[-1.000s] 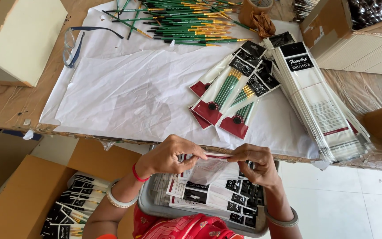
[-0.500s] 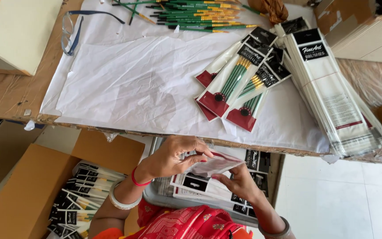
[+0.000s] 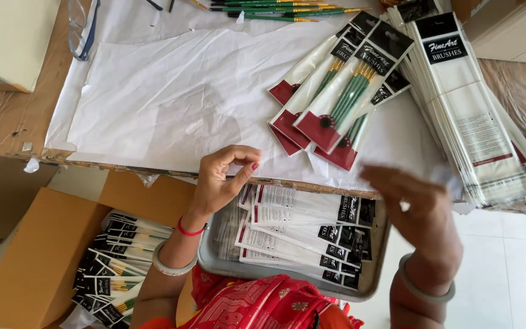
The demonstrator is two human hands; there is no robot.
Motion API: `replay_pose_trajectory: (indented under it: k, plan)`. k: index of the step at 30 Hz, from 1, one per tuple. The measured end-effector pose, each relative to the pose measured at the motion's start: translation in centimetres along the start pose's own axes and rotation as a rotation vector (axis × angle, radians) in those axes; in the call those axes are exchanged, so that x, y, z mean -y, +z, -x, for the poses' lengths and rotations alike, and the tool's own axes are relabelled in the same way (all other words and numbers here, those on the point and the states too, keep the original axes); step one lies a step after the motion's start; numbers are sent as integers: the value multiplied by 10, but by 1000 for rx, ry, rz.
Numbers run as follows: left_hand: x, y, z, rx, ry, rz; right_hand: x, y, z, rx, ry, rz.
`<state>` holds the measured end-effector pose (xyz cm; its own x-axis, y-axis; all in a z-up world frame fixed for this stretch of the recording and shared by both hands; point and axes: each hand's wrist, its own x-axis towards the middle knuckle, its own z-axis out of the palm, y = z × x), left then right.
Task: The person packages paintbrushes by sliding them into individual plastic sleeves, then sealing the sleeves and placing the finished items into a box.
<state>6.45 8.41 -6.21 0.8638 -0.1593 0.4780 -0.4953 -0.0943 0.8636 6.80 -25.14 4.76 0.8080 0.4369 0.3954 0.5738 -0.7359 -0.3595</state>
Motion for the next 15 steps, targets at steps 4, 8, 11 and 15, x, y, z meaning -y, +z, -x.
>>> replay_pose_trajectory:
  k: [4, 8, 11, 15]
  plan:
    - [8, 3, 1, -99, -190, 180, 12, 58, 27, 647, -54, -588]
    - [6, 9, -2, -104, -213, 130, -40, 176, 83, 122, -251, 208]
    - [4, 7, -2, -126, -214, 77, -157, 296, 175, 342, -295, 412]
    - [4, 8, 1, -120, -200, 71, -127, 268, 136, 88, -469, 679]
